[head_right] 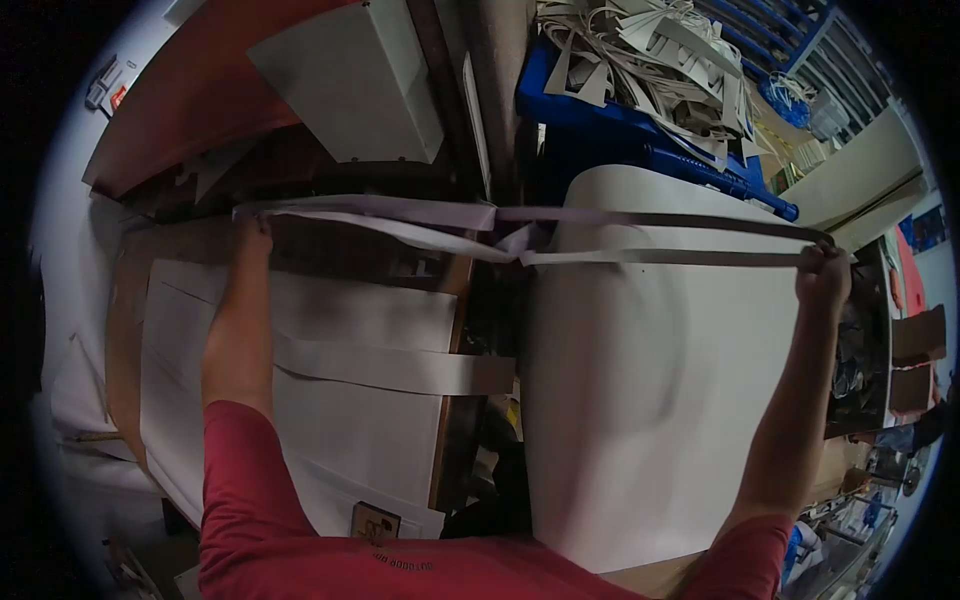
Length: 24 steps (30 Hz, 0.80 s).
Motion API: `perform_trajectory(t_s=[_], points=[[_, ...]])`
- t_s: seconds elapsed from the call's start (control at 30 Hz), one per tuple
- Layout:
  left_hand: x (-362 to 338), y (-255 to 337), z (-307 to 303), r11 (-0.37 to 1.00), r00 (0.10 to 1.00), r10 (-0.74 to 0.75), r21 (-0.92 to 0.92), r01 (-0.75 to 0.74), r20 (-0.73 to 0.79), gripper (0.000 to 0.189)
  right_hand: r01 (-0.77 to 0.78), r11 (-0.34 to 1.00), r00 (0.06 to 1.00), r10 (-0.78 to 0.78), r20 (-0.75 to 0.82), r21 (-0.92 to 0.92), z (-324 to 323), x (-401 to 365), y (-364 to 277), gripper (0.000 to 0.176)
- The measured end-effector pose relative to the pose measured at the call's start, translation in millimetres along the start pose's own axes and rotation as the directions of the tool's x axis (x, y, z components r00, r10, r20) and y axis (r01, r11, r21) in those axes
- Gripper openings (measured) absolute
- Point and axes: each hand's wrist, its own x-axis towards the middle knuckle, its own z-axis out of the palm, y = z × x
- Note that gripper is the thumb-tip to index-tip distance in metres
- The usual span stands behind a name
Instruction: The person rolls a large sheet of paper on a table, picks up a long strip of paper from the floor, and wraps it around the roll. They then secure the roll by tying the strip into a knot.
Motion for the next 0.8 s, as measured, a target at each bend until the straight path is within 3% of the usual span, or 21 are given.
perform_trajectory(t_s=[0.07, 0.1, 0.13, 0.17, 0.2, 0.23, 0.27, 0.3, 0.33, 0.37, 0.4, 0.43, 0.47, 0.5, 0.53, 0.6, 0.67, 0.7, 0.73, 0.77, 0.8], points=[[12, 10, -7, 0.998, 0.999, 0.013, -0.066, -0.01, 0.041, 0.035, 0.029, 0.998, 0.996, -0.024, 0.086, -0.063, -91, 59, -40, 0.015], [13, 16, -16, 0.663, 0.891, 0.41, 0.607, -0.439, 0.196, 0.036, -0.014, 0.999, 0.994, 0.018, 0.109, -0.041, -117, 67, -63, 0.014], [31, 16, -19, 0.275, 0.79, 0.47, 0.785, -0.555, 0.393, 0.037, -0.01, 0.999, 0.995, 0.015, 0.101, -0.046, -151, 86, -77, 0.014], [50, 17, -22, -0.167, 0.648, 0.506, 0.801, -0.574, 0.57, 0.037, 0.269, 0.855, 0.958, -0.19, 0.215, -0.443, -191, 106, -90, 0.012], [90, 12, -25, 0.41, 0.718, 0.526, 0.604, -0.683, 0.455, 0.039, 0.11, 0.945, 0.987, -0.065, 0.15, -0.308, -213, 121, -114, 0.012], [105, 12, -23, 0.653, 0.765, 0.492, 0.406, -0.639, 0.415, 0.04, -0.048, 0.988, 0.995, 0.06, 0.082, -0.149, -235, 135, -138, 0.018], [128, 9, -23, 0.827, 0.809, 0.455, 0.16, -0.539, 0.372, 0.041, -0.01, 0.983, 0.998, 0.021, 0.06, -0.184, -209, 108, -138, 0.02], [137, 12, -23, 0.325, 0.741, 0.413, 0.674, -0.663, 0.53, 0.044, 0.025, 0.975, 0.999, -0.017, 0.037, -0.22, -183, 82, -139, 0.022], [125, 12, -21, -0.032, 0.733, 0.339, 0.786, -0.617, 0.589, 0.045, 0.058, 0.965, 0.998, -0.056, 0.015, -0.257, -152, 51, -139, 0.024], [111, 12, -18, -0.396, 0.719, 0.262, 0.751, -0.528, 0.644, 0.047, 0.057, 0.97, 0.997, -0.044, 0.062, -0.236, -115, 22, -131, 0.025], [53, 1, -8, 0.184, 0.86, 0.244, 0.849, -0.495, 0.448, 0.049, 0.054, 0.975, 0.994, -0.031, 0.108, -0.215, -75, -9, -122, 0.026], [12, -8, 1, 0.697, 0.954, 0.093, 0.666, -0.266, 0.284, 0.051, 0.052, 0.985, 0.977, -0.016, 0.214, -0.166, -43, -29, -116, 0.029], [2, -20, 6, 0.695, 0.953, 0.086, 0.667, -0.267, 0.291, 0.051, 0.054, 0.984, 0.979, -0.019, 0.205, -0.17, -23, -37, -113, 0.029], [-3, -40, 6, 0.565, 0.932, 0.168, 0.743, -0.358, 0.321, 0.051, -0.033, 0.994, 0.814, 0.087, 0.575, -0.103, -9, -42, -112, 0.029], [-7, -66, 5, 0.415, 0.902, 0.235, 0.801, -0.431, 0.363, 0.052, -0.146, 0.986, 0.509, 0.146, 0.848, -0.082, 1, -50, -114, 0.03], [-20, -114, -1, 0.082, 0.813, 0.342, 0.847, -0.526, 0.472, 0.054, -0.095, 0.989, 0.584, 0.15, 0.798, -0.117, 24, -69, -117, 0.033], [-95, -131, -2, -0.017, 0.527, 0.495, 0.614, -0.789, 0.691, 0.055, -0.042, 0.989, 0.648, 0.136, 0.75, -0.143, 45, -84, -122, 0.037], [-172, -132, 3, 0.02, 0.26, 0.616, 0.316, -0.949, 0.743, 0.054, -0.105, 0.989, 0.603, 0.15, 0.784, -0.109, 54, -91, -127, 0.037], [-209, -139, 7, 0.01, 0.045, 0.429, 0.045, -0.999, 0.902, 0.053, -0.137, 0.986, 0.579, 0.16, 0.799, -0.098, 79, -109, -125, 0.037], [-250, -145, 10, -0.002, -0.158, 0.293, -0.164, -0.986, 0.943, 0.06, -0.169, 0.982, 0.555, 0.169, 0.814, -0.088, 104, -127, -123, 0.038], [-284, -158, 14, 0.066, -0.221, 0.182, -0.236, -0.969, 0.958, 0.061, 0.06, 0.994, 0.913, -0.018, 0.408, -0.088, 153, -164, -109, 0.038]])
